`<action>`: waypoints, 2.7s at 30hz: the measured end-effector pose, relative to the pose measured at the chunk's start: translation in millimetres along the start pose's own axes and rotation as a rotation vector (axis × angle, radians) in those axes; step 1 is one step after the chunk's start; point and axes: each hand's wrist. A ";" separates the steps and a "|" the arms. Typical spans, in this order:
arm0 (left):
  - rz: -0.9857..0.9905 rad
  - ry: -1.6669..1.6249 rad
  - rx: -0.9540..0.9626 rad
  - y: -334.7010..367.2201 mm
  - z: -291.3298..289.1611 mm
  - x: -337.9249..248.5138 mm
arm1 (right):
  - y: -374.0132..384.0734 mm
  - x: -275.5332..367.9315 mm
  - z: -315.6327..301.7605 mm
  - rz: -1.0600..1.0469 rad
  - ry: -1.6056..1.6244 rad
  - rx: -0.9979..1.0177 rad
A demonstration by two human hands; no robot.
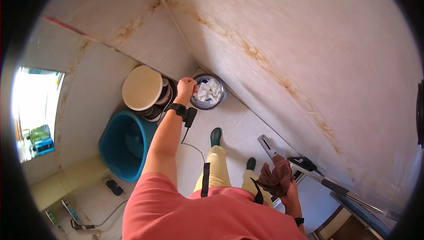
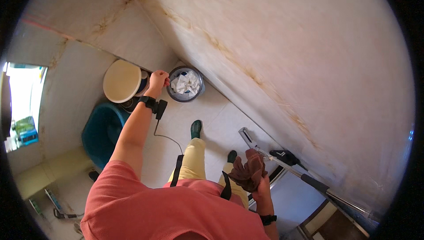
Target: Cleaning the glass panels and frame of a shower door using a brown cloth.
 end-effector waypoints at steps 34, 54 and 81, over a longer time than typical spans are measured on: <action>-0.231 -1.085 0.957 -115.1 -3.7 -112.6 | -21.8 -37.2 10.6 -0.067 0.175 -0.074; 0.390 0.771 0.190 -20.9 15.9 -56.0 | -92.0 -80.1 -132.1 -0.261 0.345 -0.158; 0.558 0.978 0.710 -186.8 69.3 -81.3 | -107.2 -9.0 -113.6 -0.268 0.701 0.056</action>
Point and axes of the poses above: each hand's wrist, its own y-axis towards the middle knuckle, its own z-axis out of the palm, x = y × z, and after that the axes turned 6 degrees about -y, right-handed
